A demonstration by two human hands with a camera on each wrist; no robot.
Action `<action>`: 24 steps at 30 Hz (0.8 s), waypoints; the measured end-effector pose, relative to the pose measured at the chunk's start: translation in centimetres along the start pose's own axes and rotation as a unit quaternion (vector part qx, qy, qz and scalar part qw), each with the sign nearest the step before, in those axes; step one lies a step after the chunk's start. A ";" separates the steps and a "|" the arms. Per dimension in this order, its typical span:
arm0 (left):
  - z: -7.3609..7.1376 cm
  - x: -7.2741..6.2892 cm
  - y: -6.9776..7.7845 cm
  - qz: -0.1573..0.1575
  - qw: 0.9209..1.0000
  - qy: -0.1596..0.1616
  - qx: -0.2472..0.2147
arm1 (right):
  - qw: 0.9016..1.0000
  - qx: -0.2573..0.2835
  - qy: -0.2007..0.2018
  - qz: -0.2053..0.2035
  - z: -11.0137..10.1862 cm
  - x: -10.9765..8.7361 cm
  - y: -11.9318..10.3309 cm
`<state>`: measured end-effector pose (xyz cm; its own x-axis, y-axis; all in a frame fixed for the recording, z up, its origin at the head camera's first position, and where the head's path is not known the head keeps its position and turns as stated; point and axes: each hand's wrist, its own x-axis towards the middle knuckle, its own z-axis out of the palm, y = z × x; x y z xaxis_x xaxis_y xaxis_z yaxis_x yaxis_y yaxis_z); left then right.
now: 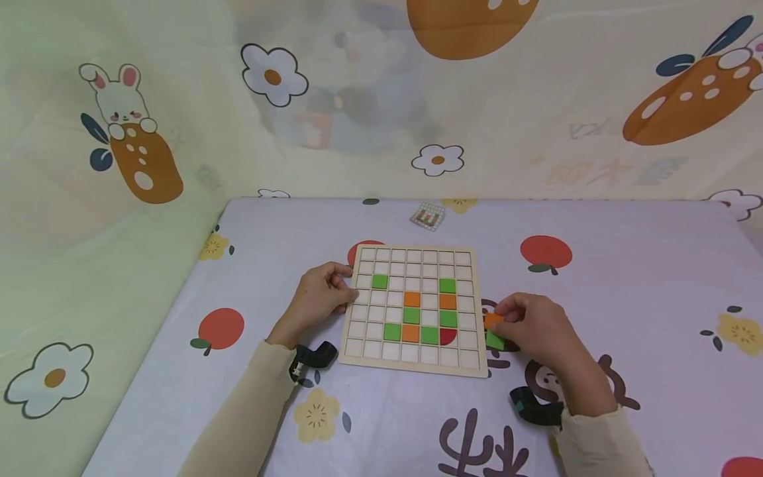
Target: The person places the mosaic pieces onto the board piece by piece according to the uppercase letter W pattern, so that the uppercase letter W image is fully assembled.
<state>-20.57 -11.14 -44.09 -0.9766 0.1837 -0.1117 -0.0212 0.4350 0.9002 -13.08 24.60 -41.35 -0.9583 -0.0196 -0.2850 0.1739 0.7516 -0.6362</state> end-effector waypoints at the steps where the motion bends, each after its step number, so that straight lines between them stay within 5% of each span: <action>1: 0.0 0.0 0.0 0.000 1.000 0.000 0.000 | 1.000 0.005 0.004 -0.002 0.0 0.0 0.0; 15: -0.1 -0.1 0.2 -0.004 1.000 -0.003 0.003 | 0.996 0.071 0.055 -0.025 0.2 0.5 0.0; 24: -0.1 0.0 0.2 -0.011 1.000 0.000 0.003 | 0.997 0.069 0.031 -0.024 0.5 1.3 -0.6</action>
<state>-20.56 -11.09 -43.86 -0.9758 0.1750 -0.1311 -0.0406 0.4442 0.8950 -14.36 23.78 -41.70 -0.9778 -0.0087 -0.2096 0.1533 0.6523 -0.7423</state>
